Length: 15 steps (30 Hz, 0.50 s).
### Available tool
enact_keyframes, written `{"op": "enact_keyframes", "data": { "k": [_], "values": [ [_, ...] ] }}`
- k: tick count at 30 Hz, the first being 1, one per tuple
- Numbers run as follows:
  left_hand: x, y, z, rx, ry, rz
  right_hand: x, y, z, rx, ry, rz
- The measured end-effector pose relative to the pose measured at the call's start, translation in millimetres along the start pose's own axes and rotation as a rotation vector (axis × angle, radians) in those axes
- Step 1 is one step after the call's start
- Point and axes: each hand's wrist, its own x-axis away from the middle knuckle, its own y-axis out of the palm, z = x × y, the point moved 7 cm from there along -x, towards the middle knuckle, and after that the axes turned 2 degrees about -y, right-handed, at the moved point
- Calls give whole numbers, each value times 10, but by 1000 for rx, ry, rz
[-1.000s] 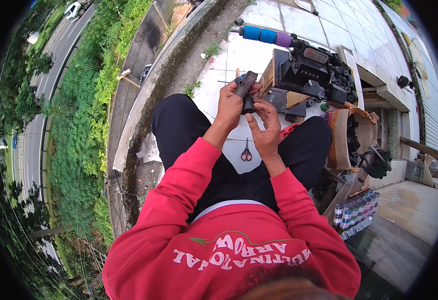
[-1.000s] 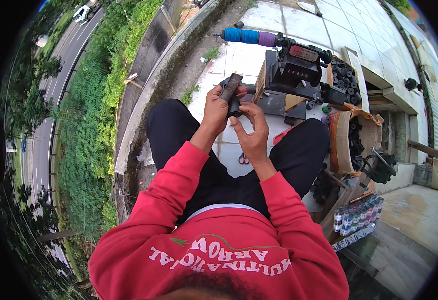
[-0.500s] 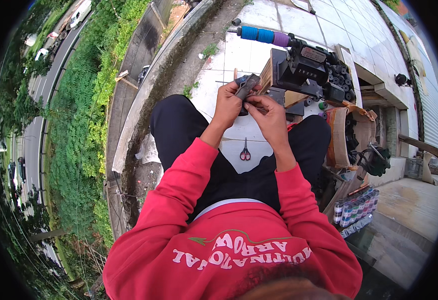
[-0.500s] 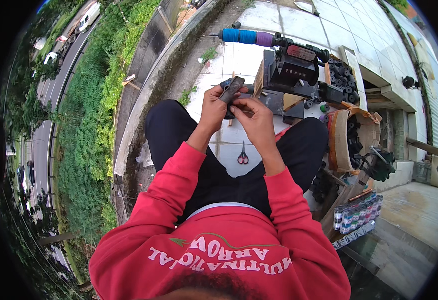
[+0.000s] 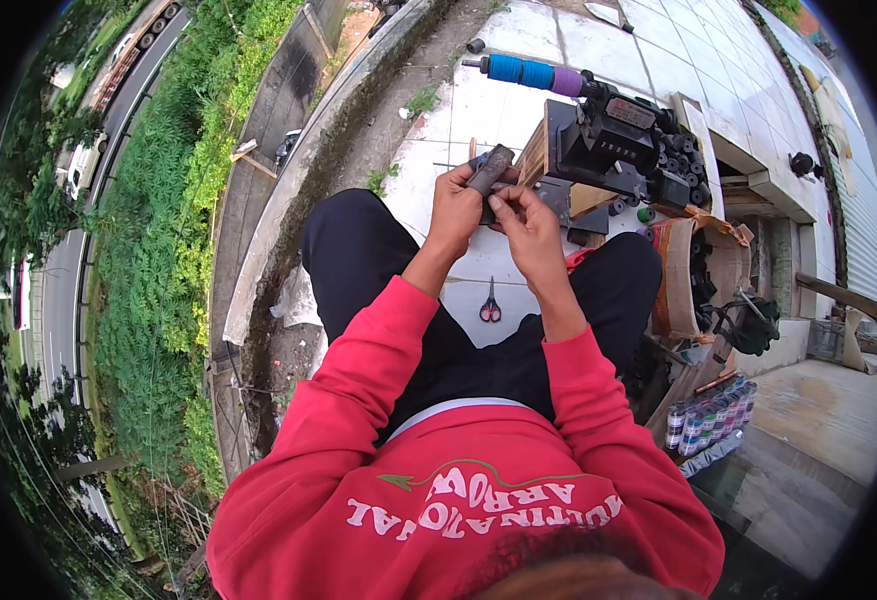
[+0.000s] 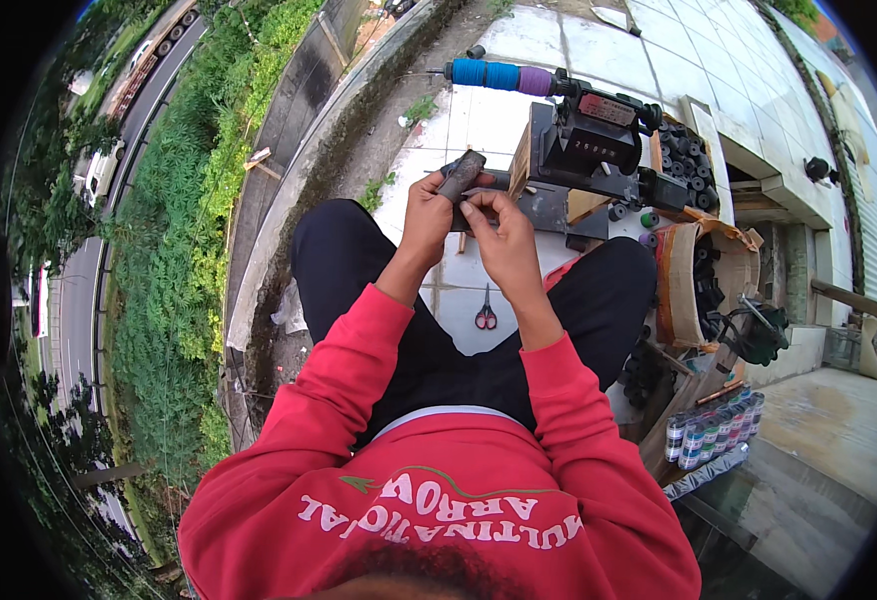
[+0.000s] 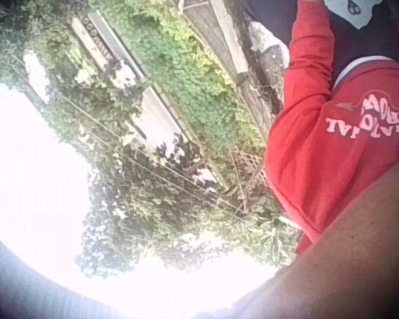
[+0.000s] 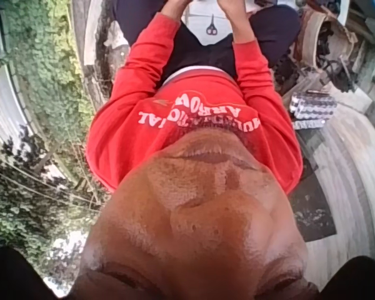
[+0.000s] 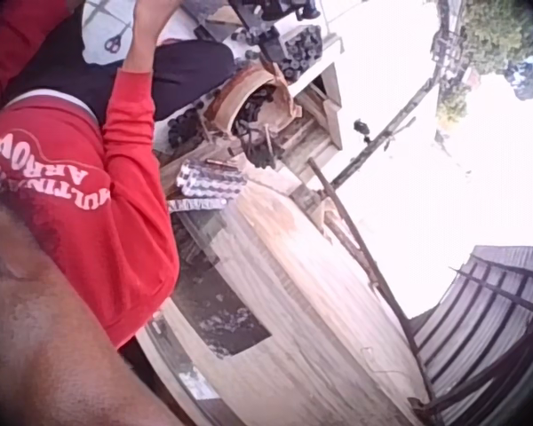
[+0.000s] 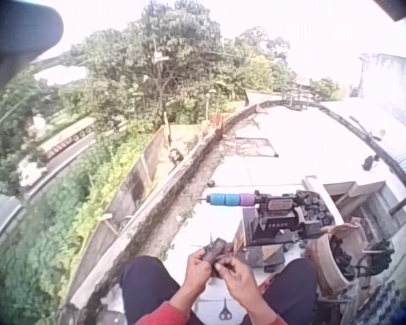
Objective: Assembling black cylindrical components by attaching small blue pieces.
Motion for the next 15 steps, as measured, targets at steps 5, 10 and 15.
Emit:
{"op": "enact_keyframes", "data": {
  "k": [5, 10, 15],
  "values": [
    [21, -48, -3, -44, -63, 56, 64, 36, -67, -91, 103, -16],
    [16, -51, -66, -89, -127, 30, 108, -5, -69, -158, 159, -46],
    [14, -83, -41, -5, -173, 30, 123, -50, -66, -219, 201, -36]
  ]
}}
